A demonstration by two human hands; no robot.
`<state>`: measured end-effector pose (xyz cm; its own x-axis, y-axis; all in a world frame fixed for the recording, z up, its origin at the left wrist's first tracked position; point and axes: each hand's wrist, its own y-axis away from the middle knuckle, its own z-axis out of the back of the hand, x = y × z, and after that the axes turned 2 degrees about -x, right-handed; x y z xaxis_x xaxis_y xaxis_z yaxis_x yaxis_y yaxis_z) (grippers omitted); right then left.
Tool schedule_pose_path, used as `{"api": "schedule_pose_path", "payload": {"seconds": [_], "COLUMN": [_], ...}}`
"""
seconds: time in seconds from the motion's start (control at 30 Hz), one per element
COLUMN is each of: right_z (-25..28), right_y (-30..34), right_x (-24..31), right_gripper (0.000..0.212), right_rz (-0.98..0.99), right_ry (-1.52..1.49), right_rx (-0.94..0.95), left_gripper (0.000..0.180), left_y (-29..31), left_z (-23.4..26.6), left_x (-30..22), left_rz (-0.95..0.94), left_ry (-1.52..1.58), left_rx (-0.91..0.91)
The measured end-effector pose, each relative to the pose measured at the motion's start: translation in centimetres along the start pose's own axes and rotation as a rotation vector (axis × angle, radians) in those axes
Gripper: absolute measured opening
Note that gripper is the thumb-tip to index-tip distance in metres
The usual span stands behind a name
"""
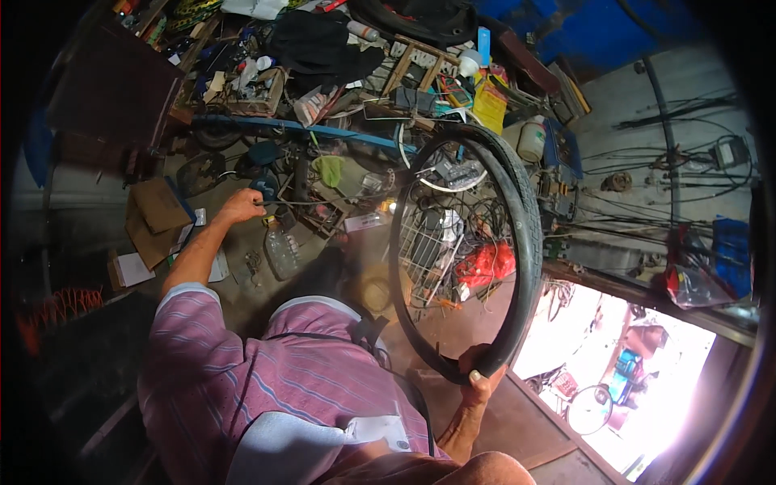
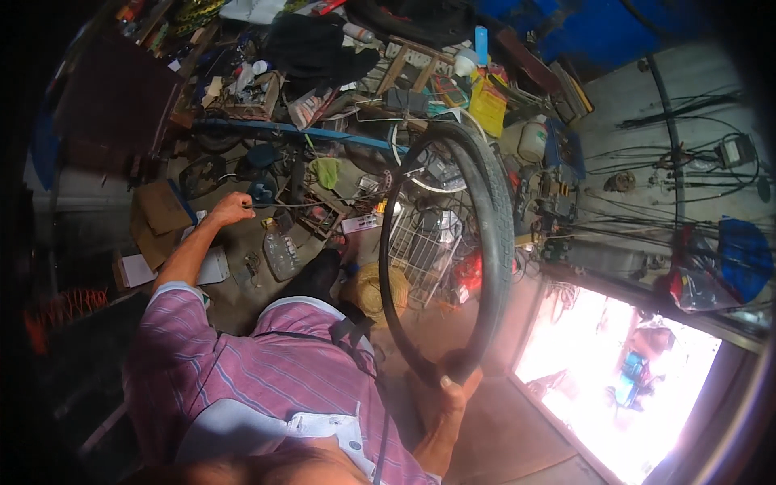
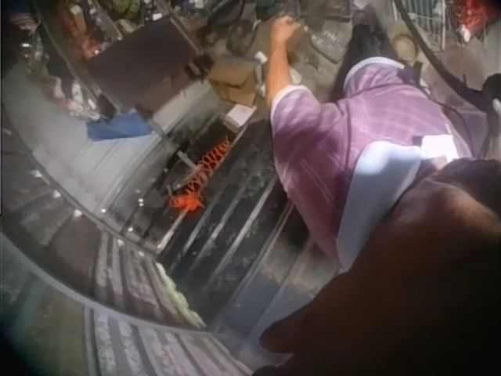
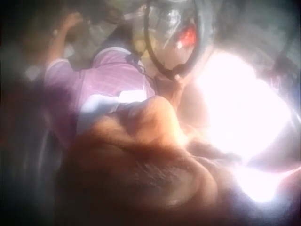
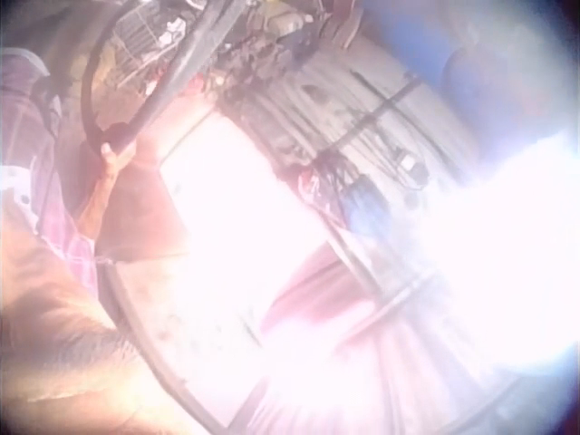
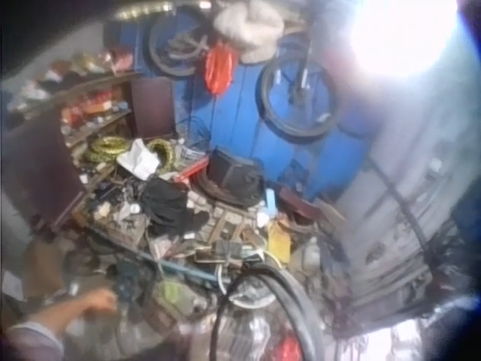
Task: The person removes a tire and tube from a bicycle wheel by hand and then removes the sprocket assembly from the wheel hub using a tool.
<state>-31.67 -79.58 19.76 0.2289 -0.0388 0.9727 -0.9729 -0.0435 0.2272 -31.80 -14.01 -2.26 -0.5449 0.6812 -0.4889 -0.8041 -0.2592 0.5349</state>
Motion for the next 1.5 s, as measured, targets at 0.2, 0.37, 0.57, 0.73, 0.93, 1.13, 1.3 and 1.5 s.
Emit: {"api": "schedule_pose_path", "payload": {"seconds": [0.2, 0.37, 0.57, 0.73, 0.93, 1.13, 1.3, 1.5], "right_z": [-3.4, -4.4, -5.1, -10.3, -15.0, -17.5, -14.9, -7.6], "right_y": [0.9, 0.8, -0.5, -3.3, -5.9, -5.0, -4.2, -2.8], "right_x": [1.3, 0.5, -2.8, -5.4, -10.1, -10.6, -8.3, -4.6], "right_gripper": [0.057, 0.054, 0.051, 0.032, 0.032, 0.035, 0.038, 0.034], "right_rz": [-0.117, -0.184, -0.203, -0.166, -0.046, -0.046, -0.158, -0.208], "right_ry": [-0.013, 0.067, 0.178, 0.221, 0.453, 0.516, 0.562, 0.495], "right_rx": [-0.037, -0.065, -0.099, -0.097, 0.104, 0.265, 0.188, 0.071], "left_gripper": [0.035, 0.034, 0.023, 0.021, 0.025, 0.015, 0.021, 0.024], "left_y": [0.1, 1.6, 4.2, 5.3, 5.6, 8.0, 6.5, 1.0], "left_z": [0.9, 3.1, 5.7, 4.2, 5.2, 11.6, 14.1, 10.4], "left_x": [-9.0, -11.6, -6.6, -6.6, -8.7, -9.5, -6.1, -3.4], "left_rz": [-0.231, -0.275, -0.085, -0.184, -0.281, -0.433, -0.312, -0.026], "left_ry": [0.01, 0.091, 0.406, 0.455, 0.49, 0.984, 0.974, 0.715], "left_rx": [0.051, 0.082, 0.052, 0.105, 0.134, 0.002, -0.2, -0.395]}}
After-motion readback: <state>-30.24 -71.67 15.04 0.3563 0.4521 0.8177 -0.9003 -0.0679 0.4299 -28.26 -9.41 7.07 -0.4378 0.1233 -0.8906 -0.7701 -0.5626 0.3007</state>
